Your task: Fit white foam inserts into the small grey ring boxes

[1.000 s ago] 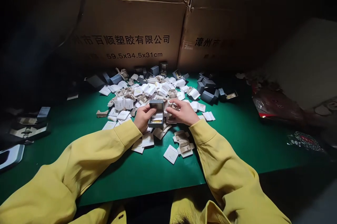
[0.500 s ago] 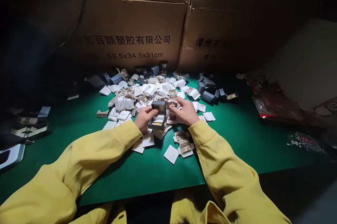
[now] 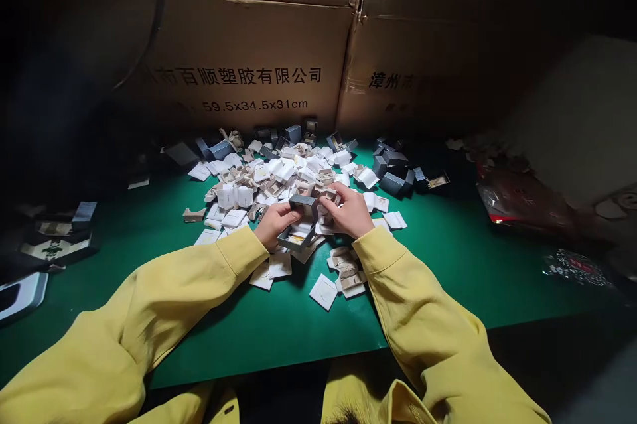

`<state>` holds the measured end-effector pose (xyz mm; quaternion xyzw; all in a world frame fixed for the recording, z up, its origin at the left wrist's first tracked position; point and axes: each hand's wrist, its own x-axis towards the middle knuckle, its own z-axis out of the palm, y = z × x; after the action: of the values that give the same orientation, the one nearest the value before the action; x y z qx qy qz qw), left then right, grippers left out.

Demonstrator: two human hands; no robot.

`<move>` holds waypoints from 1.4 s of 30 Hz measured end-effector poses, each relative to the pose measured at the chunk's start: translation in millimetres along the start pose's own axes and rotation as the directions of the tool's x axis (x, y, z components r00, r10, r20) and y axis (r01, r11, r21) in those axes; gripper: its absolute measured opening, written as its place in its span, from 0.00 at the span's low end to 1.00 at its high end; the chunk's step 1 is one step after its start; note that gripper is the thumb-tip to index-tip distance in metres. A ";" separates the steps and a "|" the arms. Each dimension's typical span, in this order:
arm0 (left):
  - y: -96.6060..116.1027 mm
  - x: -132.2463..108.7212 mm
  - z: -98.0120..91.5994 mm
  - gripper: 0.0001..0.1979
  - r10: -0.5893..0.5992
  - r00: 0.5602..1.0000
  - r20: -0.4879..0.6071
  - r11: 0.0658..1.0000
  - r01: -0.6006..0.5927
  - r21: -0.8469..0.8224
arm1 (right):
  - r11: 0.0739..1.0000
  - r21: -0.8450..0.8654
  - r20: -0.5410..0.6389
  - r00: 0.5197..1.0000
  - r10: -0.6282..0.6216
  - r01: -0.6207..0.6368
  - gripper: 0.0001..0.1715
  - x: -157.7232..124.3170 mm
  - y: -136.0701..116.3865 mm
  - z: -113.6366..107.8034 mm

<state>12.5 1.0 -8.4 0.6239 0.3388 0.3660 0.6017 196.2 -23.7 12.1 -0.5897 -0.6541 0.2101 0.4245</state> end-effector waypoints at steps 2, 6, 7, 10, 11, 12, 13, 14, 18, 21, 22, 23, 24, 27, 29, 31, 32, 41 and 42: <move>1.3 -0.6 -0.1 0.14 0.016 1.000 0.011 1.000 -0.016 0.023 | 1.000 0.012 0.013 1.000 0.008 -0.008 0.14 -0.3 -1.2 1.0; 3.0 -1.0 0.4 0.13 0.060 0.998 0.030 0.996 -0.062 0.064 | 1.000 0.007 0.034 0.999 0.004 -0.004 0.13 -1.7 -5.3 1.9; 2.9 -0.9 0.6 0.13 0.070 0.997 0.031 0.994 -0.072 0.076 | 1.000 0.001 0.036 0.999 -0.007 0.007 0.13 -2.0 -5.8 1.8; 1.9 -0.4 0.8 0.15 0.099 0.995 0.015 0.988 -0.100 0.118 | 1.000 0.019 0.076 0.997 -0.004 0.003 0.15 -2.2 -5.5 1.3; 1.6 -0.4 0.8 0.15 0.110 0.994 0.002 0.986 -0.110 0.128 | 0.998 0.060 0.117 0.993 0.024 -0.031 0.17 -2.1 -5.0 1.1; 1.3 -0.4 0.6 0.15 0.123 0.992 -0.011 0.984 -0.120 0.133 | 0.989 0.125 0.173 0.983 0.058 -0.080 0.19 -1.8 -4.6 0.9; 1.1 -0.4 0.5 0.15 0.138 0.990 -0.023 0.982 -0.133 0.137 | 0.968 0.208 0.236 0.968 0.090 -0.141 0.22 -1.4 -4.2 0.8; 0.9 -0.5 0.3 0.14 0.154 0.988 -0.030 0.979 -0.148 0.140 | 0.933 0.295 0.295 0.948 0.117 -0.207 0.24 -0.9 -4.0 0.7; 0.2 -0.2 -0.4 0.15 0.206 0.978 -0.025 0.969 -0.200 0.147 | 0.760 0.517 0.402 0.895 0.191 -0.394 0.28 1.6 -3.2 -0.2; 0.5 -0.1 -0.2 0.14 0.225 0.974 -0.004 0.967 -0.222 0.128 | 0.731 0.525 0.411 0.882 0.230 -0.435 0.23 2.6 -1.5 -3.4; 0.7 -0.3 0.0 0.14 0.228 0.974 0.008 0.967 -0.227 0.119 | 0.746 0.502 0.408 0.880 0.242 -0.438 0.22 2.8 -1.0 -5.1; 0.9 -0.6 0.2 0.13 0.232 0.973 0.021 0.966 -0.232 0.109 | 0.765 0.472 0.405 0.878 0.254 -0.438 0.22 2.8 -0.8 -6.8; 1.1 -1.0 0.4 0.13 0.234 0.972 0.036 0.967 -0.236 0.097 | 0.783 0.443 0.404 0.877 0.261 -0.437 0.23 2.7 -1.1 -8.5; 1.8 -2.8 0.9 0.11 0.248 0.965 0.089 0.966 -0.253 0.052 | 0.786 0.426 0.431 0.864 0.259 -0.448 0.26 2.2 -4.5 -11.8; 2.4 -4.1 0.9 0.11 0.260 0.959 0.113 0.964 -0.265 0.030 | 0.747 0.469 0.458 0.853 0.250 -0.471 0.27 1.7 -7.6 -12.4; 3.2 -5.2 0.9 0.10 0.270 0.954 0.127 0.961 -0.275 0.026 | 0.706 0.520 0.465 0.852 0.239 -0.482 0.26 1.3 -9.2 -12.6; 3.7 -5.6 0.9 0.11 0.272 0.953 0.133 0.960 -0.278 0.028 | 0.692 0.543 0.463 0.857 0.226 -0.476 0.24 1.1 -9.2 -12.7; 6.3 -4.5 -0.6 0.12 0.283 0.940 0.191 0.945 -0.308 0.112 | 0.633 0.554 0.516 0.819 0.250 -0.541 0.24 -0.9 -5.7 -7.7; 6.2 -4.2 -1.1 0.12 0.292 0.935 0.199 0.941 -0.319 0.115 | 0.631 0.559 0.514 0.822 0.246 -0.538 0.24 -1.0 -6.5 -6.7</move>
<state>9.3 -2.3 -2.4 0.7417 0.2078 0.3717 0.5182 197.6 -27.5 20.5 -0.4671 -0.4522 0.6372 0.4139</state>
